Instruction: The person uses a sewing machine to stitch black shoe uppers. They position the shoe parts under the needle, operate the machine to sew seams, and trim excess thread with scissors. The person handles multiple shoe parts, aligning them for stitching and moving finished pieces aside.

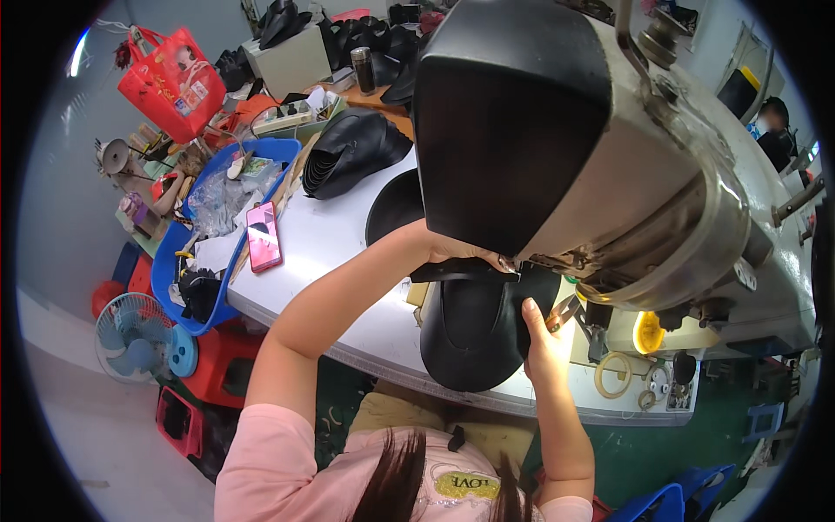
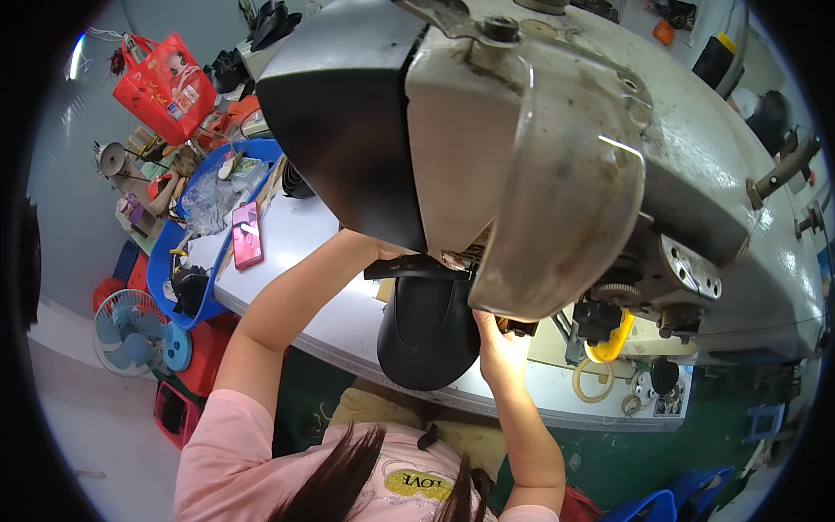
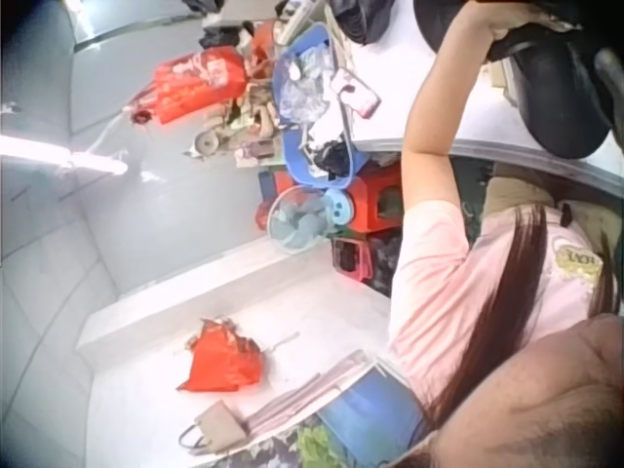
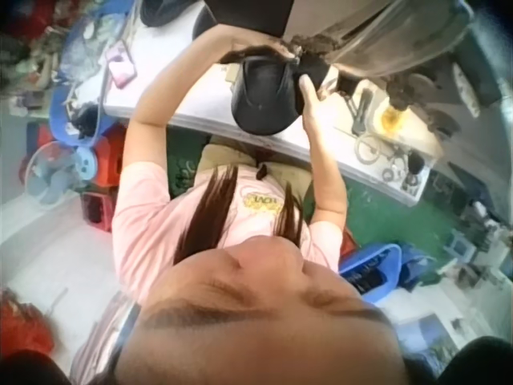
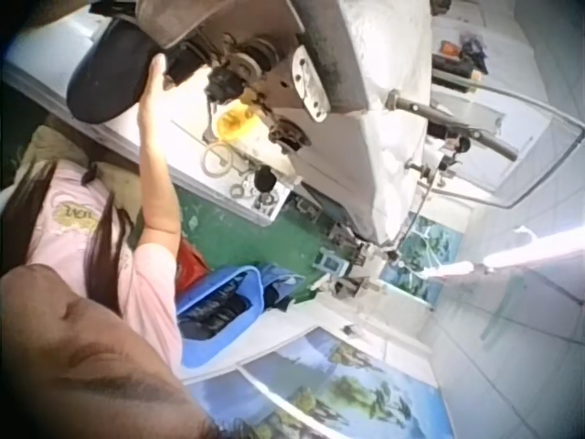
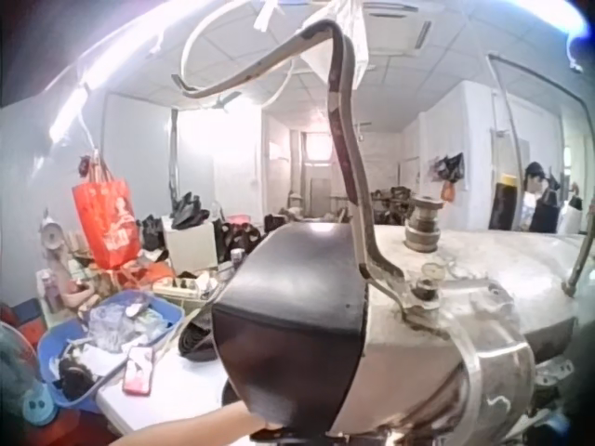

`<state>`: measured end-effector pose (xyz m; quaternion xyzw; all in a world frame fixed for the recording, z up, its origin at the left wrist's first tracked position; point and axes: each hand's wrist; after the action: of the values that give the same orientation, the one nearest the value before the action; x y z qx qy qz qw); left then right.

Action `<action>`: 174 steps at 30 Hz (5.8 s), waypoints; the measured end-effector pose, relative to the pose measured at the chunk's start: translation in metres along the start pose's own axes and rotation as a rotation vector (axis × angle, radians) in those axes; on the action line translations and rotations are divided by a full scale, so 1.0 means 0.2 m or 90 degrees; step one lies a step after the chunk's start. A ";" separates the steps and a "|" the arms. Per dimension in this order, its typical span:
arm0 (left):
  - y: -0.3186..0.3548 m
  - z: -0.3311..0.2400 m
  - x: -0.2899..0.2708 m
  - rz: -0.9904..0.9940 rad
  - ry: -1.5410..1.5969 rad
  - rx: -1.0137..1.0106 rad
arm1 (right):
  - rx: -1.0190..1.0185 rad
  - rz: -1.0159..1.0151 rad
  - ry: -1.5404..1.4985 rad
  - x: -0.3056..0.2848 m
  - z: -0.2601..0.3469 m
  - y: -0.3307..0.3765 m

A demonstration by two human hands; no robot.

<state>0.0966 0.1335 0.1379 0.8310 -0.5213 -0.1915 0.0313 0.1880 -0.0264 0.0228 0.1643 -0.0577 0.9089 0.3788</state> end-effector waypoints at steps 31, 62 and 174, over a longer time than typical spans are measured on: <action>-0.12 0.09 -0.05 0.022 0.150 0.077 | -0.475 -0.753 1.133 -2.38 1.52 -0.24; -0.11 0.10 -0.04 0.051 0.099 0.062 | -0.476 -0.059 1.020 -0.89 0.64 0.21; 0.56 0.70 0.60 -0.348 0.762 0.137 | 0.071 0.124 0.121 0.12 -0.04 0.36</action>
<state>-0.0014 -0.0023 0.0016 0.8947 -0.2010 0.3548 0.1822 0.1198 -0.0590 0.0253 0.0922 0.0129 0.9547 0.2825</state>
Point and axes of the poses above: each hand's wrist, its own y-axis away from the middle knuckle, its own x-axis out of the palm, z = x × y, and after that the axes turned 3 degrees about -y, right-handed
